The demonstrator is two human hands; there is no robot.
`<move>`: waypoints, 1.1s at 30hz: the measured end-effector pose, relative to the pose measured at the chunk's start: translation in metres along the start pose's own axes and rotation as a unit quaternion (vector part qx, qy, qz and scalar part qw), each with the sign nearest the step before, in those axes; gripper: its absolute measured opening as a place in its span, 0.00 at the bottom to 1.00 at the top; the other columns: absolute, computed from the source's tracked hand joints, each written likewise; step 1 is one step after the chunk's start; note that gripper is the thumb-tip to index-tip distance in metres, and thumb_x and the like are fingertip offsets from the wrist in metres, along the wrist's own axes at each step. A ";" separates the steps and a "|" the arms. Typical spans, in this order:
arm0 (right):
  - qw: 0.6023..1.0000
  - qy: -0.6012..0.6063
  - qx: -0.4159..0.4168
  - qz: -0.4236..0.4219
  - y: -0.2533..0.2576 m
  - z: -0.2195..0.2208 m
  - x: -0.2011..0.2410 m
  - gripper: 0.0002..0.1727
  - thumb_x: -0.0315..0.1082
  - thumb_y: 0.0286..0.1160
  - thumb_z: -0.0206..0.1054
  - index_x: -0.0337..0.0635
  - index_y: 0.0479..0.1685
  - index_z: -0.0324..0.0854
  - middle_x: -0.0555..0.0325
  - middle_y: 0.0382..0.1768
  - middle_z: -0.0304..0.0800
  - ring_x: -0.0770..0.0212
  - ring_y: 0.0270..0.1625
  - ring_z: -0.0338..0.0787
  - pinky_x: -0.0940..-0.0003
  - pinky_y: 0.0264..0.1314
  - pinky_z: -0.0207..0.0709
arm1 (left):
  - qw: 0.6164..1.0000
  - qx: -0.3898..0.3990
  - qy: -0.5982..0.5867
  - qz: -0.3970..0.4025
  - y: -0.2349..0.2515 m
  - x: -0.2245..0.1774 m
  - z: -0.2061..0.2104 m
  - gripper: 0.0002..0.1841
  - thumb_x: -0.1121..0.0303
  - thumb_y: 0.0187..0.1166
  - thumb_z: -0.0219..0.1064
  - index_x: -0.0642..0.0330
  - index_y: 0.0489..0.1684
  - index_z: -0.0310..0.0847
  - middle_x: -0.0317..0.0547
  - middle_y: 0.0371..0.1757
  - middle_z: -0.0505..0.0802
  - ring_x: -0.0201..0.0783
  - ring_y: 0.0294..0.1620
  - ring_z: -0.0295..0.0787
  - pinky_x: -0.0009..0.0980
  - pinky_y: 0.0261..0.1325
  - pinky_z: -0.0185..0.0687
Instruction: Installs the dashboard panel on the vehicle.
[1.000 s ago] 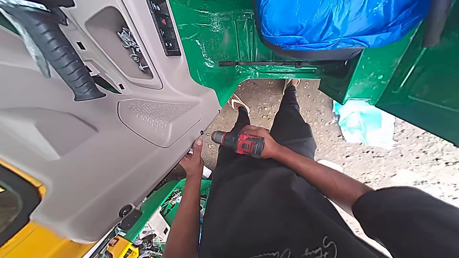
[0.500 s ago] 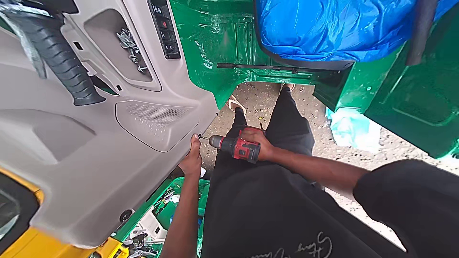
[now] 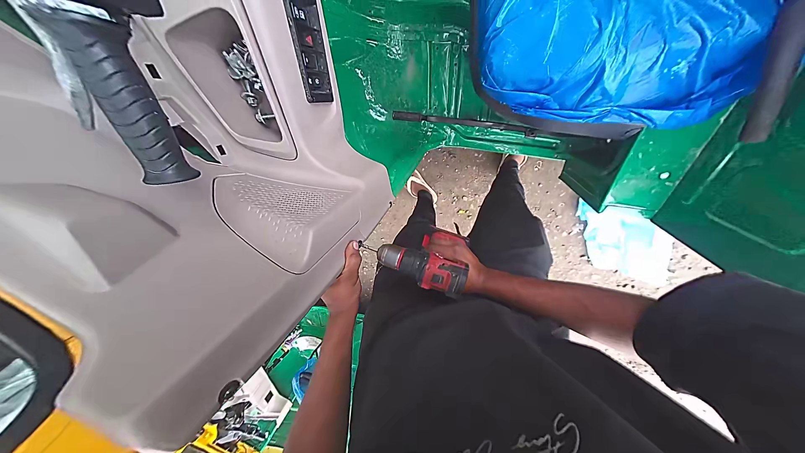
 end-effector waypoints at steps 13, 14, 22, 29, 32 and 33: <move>1.000 -0.028 0.008 -0.003 0.001 0.000 0.000 0.22 0.52 0.72 0.71 0.40 0.44 0.92 0.52 0.41 0.94 0.59 0.50 0.93 0.57 0.56 0.86 | 1.000 0.012 -0.020 -0.010 -0.002 0.003 -0.003 0.24 0.73 0.63 0.83 0.74 0.55 0.81 0.45 0.47 0.95 0.31 0.52 0.93 0.34 0.64 0.89; 1.000 -0.029 0.008 -0.003 0.002 0.000 0.001 0.22 0.52 0.72 0.70 0.40 0.44 0.92 0.51 0.42 0.95 0.58 0.50 0.93 0.57 0.57 0.86 | 0.999 0.011 -0.029 -0.011 -0.001 0.003 -0.002 0.24 0.74 0.63 0.83 0.75 0.55 0.81 0.45 0.47 0.95 0.32 0.52 0.93 0.34 0.64 0.89; 0.999 -0.030 0.027 0.030 0.004 -0.003 0.004 0.22 0.51 0.73 0.69 0.39 0.48 0.91 0.50 0.44 0.95 0.57 0.51 0.93 0.55 0.59 0.85 | 0.999 0.010 -0.045 -0.010 0.000 0.001 -0.001 0.22 0.76 0.61 0.82 0.74 0.52 0.82 0.42 0.44 0.95 0.29 0.49 0.93 0.32 0.60 0.90; 0.995 -0.018 0.057 0.074 0.005 -0.004 0.005 0.24 0.50 0.82 0.61 0.39 0.53 0.91 0.44 0.49 0.95 0.51 0.57 0.92 0.50 0.66 0.80 | 0.999 0.020 -0.042 -0.008 0.001 -0.003 0.001 0.18 0.78 0.63 0.81 0.73 0.50 0.83 0.41 0.43 0.95 0.29 0.48 0.93 0.31 0.60 0.90; 0.996 -0.015 0.058 0.072 0.005 -0.003 0.005 0.24 0.50 0.82 0.61 0.39 0.54 0.91 0.45 0.49 0.95 0.52 0.57 0.92 0.51 0.66 0.80 | 0.999 0.020 -0.042 0.000 0.001 -0.002 -0.001 0.20 0.77 0.63 0.82 0.72 0.51 0.83 0.40 0.44 0.95 0.28 0.49 0.93 0.31 0.60 0.90; 0.995 -0.017 0.060 0.075 0.006 -0.003 0.004 0.23 0.50 0.82 0.62 0.39 0.55 0.91 0.46 0.50 0.95 0.52 0.58 0.92 0.51 0.67 0.80 | 0.999 0.018 -0.036 0.003 0.002 -0.003 0.000 0.20 0.77 0.62 0.82 0.72 0.52 0.83 0.40 0.44 0.95 0.28 0.49 0.93 0.30 0.61 0.90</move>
Point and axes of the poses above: each hand's wrist, its own y-axis towards the middle knuckle, its own z-axis out of the palm, x = y × z, the point moved 5 cm from there along y, towards the middle knuckle
